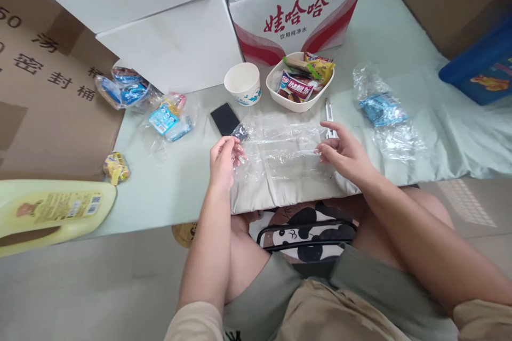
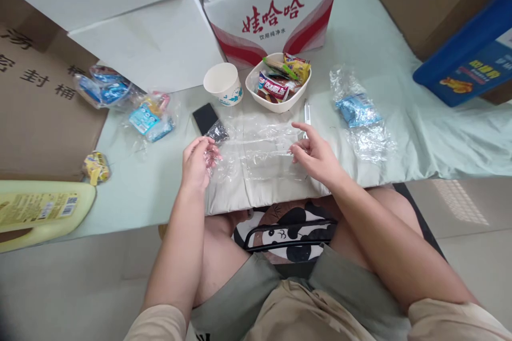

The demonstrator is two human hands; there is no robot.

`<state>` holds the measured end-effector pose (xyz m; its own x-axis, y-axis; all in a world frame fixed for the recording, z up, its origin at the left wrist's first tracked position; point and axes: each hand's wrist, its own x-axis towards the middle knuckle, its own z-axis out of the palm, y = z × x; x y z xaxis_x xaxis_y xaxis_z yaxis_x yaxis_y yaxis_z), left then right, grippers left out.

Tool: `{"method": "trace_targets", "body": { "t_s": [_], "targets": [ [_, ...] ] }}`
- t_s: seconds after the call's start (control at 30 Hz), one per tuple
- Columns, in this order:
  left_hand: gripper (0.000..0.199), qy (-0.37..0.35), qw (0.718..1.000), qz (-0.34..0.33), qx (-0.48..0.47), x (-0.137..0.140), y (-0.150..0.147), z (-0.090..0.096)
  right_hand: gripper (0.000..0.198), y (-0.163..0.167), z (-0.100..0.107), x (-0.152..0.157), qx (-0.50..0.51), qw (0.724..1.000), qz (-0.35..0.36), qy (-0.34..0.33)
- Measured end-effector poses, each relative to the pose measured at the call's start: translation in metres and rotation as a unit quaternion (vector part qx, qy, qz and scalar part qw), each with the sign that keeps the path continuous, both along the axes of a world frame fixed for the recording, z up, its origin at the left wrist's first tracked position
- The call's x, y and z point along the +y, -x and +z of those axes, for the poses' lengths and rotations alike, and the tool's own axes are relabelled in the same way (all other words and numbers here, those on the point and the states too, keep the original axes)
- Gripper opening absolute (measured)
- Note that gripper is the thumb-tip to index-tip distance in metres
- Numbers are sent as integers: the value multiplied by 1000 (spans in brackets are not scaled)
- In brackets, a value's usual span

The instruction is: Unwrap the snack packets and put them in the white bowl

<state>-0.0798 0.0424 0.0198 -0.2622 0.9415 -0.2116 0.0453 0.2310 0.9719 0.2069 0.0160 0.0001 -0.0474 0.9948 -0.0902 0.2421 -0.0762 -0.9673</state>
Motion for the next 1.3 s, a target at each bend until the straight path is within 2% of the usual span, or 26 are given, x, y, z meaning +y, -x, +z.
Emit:
{"method": "trace_targets", "body": {
  "t_s": [0.07,0.13,0.23,0.3,0.4,0.5,0.57,0.63,0.7,0.83,1.0,1.13,1.3],
  "targets": [
    [23,-7,1000,22,-7,1,1,1,50,-1,2,0,13,1000,-5,-1],
    [24,-11,999,32,-11,2,3,1,55,-1,3,0,41,999,5,11],
    [26,5,1000,12,-14,2,3,1,63,-1,4,0,66,996,52,33],
    [32,11,1000,0,-12,2,4,0,53,-1,4,1,66,995,63,36],
    [43,-15,1000,-5,7,2,5,-2,39,-1,5,2,63,997,21,34],
    [21,-45,998,-21,32,3,9,-5,42,-2,5,4,49,998,-6,38],
    [11,-57,997,-36,45,3,13,-6,35,-3,5,5,35,999,-4,35],
    [15,-65,995,-51,60,4,16,-8,27,-4,5,5,21,999,-6,32],
    [29,-67,992,-73,80,4,20,-10,27,-4,4,6,8,1000,-13,27],
    [48,-65,984,-104,129,6,26,-20,22,-6,3,6,-62,998,-16,-28],
    [30,-81,966,-112,220,6,30,-25,8,-7,4,5,-149,979,-15,-141],
    [23,-145,946,-132,258,5,29,-19,5,-9,5,3,-137,966,-26,-220],
    [25,-209,955,-123,170,3,27,-12,11,-8,-1,1,-31,981,-13,-193]
  ]
}}
